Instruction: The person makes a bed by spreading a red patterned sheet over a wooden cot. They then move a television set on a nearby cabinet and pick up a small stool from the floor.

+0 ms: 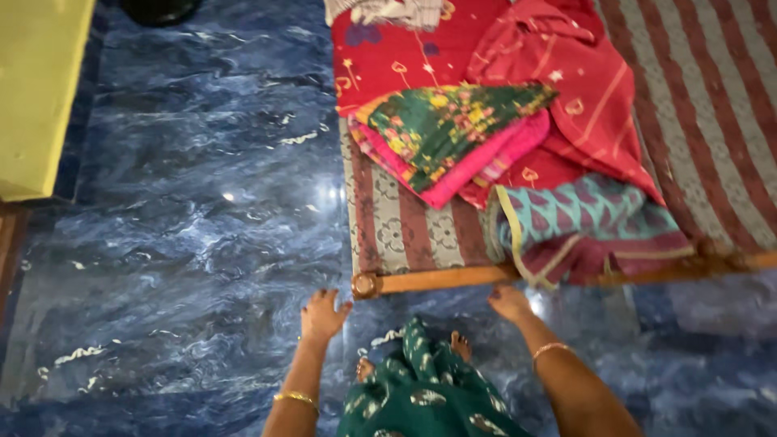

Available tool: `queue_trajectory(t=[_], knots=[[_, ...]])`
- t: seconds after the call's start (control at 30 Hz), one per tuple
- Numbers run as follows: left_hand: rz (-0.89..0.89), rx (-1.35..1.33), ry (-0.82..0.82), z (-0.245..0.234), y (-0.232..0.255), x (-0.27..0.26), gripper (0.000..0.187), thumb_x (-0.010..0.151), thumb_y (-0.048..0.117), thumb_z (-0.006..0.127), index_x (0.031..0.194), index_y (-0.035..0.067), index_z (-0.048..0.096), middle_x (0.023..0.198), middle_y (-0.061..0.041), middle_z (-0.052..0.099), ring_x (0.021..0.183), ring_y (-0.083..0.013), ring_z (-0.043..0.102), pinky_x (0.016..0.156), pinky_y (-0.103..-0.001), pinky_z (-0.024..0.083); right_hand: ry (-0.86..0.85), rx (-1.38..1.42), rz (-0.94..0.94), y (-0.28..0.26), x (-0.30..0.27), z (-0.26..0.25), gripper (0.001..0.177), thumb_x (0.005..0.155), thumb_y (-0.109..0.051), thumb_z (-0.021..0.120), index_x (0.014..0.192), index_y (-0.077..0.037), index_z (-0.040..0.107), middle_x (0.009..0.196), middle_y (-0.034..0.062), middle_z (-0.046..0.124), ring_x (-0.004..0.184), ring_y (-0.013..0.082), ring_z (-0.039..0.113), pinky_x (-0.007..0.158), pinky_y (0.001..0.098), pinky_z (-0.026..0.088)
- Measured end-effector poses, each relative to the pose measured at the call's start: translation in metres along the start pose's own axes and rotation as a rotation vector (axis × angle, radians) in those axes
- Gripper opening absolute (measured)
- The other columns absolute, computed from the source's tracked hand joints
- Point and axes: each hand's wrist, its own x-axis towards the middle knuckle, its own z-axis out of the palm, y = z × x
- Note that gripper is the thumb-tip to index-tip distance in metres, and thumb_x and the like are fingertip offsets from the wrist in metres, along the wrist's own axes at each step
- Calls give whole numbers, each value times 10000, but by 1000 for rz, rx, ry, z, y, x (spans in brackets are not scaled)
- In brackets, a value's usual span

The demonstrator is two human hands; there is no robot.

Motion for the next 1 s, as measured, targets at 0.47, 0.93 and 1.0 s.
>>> queue_trajectory(t=[0.47, 0.93, 1.0], knots=[[470, -92, -174, -10, 135, 55, 585, 858, 474, 689, 1293, 84, 676, 1254, -226, 683, 1190, -397, 643, 1006, -483, 512, 176, 425, 206, 60, -61, 16, 305, 889, -341, 698, 1075, -108, 760, 972, 115, 773, 801, 279, 749, 738, 391, 585], [585, -122, -344, 87, 427, 80, 610, 828, 519, 707, 1298, 131, 695, 1189, -215, 720, 1130, -382, 684, 971, -448, 532, 565, 468, 144, 323, -66, -115, 225, 887, -259, 656, 987, -92, 768, 920, 138, 767, 871, 276, 745, 790, 394, 569], [619, -148, -381, 96, 451, 77, 628, 830, 511, 710, 1311, 110, 673, 1217, -213, 708, 1145, -379, 675, 976, -447, 526, 565, 388, 103, 338, -50, -134, 232, 879, -260, 670, 996, -85, 768, 934, 153, 764, 897, 311, 733, 799, 415, 564]])
